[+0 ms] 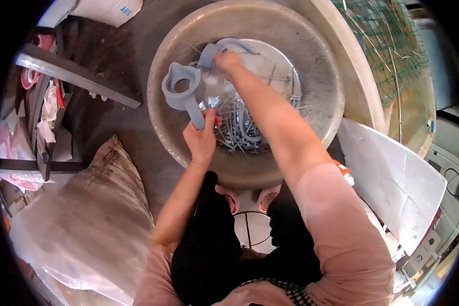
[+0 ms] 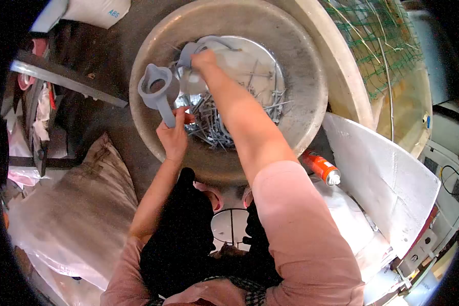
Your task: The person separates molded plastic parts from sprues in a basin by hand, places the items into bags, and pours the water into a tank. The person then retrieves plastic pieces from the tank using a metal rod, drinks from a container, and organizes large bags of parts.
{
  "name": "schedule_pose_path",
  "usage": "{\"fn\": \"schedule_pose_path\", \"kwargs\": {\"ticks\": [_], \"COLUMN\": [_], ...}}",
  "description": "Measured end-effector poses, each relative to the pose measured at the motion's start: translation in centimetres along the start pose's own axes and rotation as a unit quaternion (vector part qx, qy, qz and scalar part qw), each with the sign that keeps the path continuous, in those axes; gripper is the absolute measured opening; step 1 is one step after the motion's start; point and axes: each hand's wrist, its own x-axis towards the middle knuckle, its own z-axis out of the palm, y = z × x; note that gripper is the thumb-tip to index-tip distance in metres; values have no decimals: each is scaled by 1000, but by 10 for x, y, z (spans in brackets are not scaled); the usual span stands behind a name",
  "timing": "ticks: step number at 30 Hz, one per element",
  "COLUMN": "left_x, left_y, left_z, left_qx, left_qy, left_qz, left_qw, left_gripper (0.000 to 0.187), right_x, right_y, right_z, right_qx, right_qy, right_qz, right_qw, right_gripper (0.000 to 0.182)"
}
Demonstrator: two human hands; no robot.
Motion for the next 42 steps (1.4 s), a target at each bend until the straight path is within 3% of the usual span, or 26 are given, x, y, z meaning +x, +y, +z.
{"fn": "schedule_pose_path", "kwargs": {"ticks": [1, 2, 3, 4, 5, 7, 8, 9, 11, 12, 14, 16, 19, 23, 25, 26, 28, 29, 30, 31, 32, 35, 37, 39, 42], "left_x": [4, 4, 4, 4, 4, 8, 9, 11, 14, 13, 11, 13, 10, 12, 6, 3, -7, -10, -12, -13, -14, -16, -16, -18, -20], "left_y": [2, 6, 8, 10, 11, 3, 0, 0, 1, 6, 14, 10, 19, 22, 30, 29, 19, 18, 17, 16, 16, 19, 19, 18, 18], "left_z": [-1, -5, -5, -5, -8, -13, -16, -14, -5, -1, 11, 13, 18, 12, 9, 11, 16, 15, 15, 15, 16, 17, 18, 18, 13], "left_qx": [15, 16, 14, 12, 6, -31, -6, -11, 24, 43, 73, 99, 122, 90, 143, 146, 51, 52, 115, 175, 174, 189, 195, 196, 211], "left_qy": [10, 17, 19, 20, 20, 21, 16, 10, -9, -22, -46, -85, -72, -119, -169, -170, -88, -90, -110, -127, -127, -113, -103, -100, -95], "left_qz": [-1, 2, 3, 2, 3, 4, 8, 10, 63, 40, 70, 102, 102, 124, -11, -9, -103, -104, -26, 52, 52, 61, 71, 88, 100], "left_qw": [1000, 1000, 1000, 1000, 1000, 999, 1000, 1000, 998, 998, 994, 986, 985, 981, 975, 975, 990, 989, 987, 975, 975, 973, 973, 972, 968], "left_gripper": [18, 18, 18, 18, 18, 19, 19, 19, 20, 23, 25, 28, 28, 29, 29, 29, 32, 32, 34, 36, 36, 37, 36, 35, 34], "right_x": [6, 1, -4, -10, 6, -23, -85, -107, -134, -147, -163, -169, -167, -164, -167, -167, -173, -175, -176, -177, -179, -183, -182, -181, -186], "right_y": [-2, -3, 5, 14, 55, 64, 31, 32, 38, 44, 58, 72, 87, 105, 107, 101, 90, 91, 92, 92, 88, 72, 65, 64, 65], "right_z": [5, 6, -8, -27, -34, -82, -118, -132, -156, -160, -159, -152, -146, -138, -143, -148, -163, -165, -167, -168, -169, -168, -155, -141, -132], "right_qx": [32, 32, 227, 413, 316, 403, 575, 574, 653, 654, 612, 620, 644, 623, 612, 614, 540, 542, 423, 292, 291, 12, -23, -36, -40], "right_qy": [69, 64, 24, -17, -23, -90, -145, -139, -127, -124, -143, -173, -200, -223, -215, -216, -313, -311, -316, -314, -314, -244, -207, -105, -101], "right_qz": [0, -5, -1, 7, -176, -179, 10, 7, 94, 92, 103, 89, 77, 141, 119, 118, 115, 116, 38, -41, -40, -169, -172, -173, -143], "right_qw": [997, 997, 974, 910, 932, 893, 805, 807, 741, 741, 771, 760, 734, 736, 752, 750, 773, 772, 848, 903, 903, 955, 963, 979, 984], "right_gripper": [39, 39, 35, 32, 30, 28, 27, 27, 25, 25, 27, 27, 25, 26, 27, 27, 34, 34, 36, 39, 39, 42, 40, 36, 35]}}
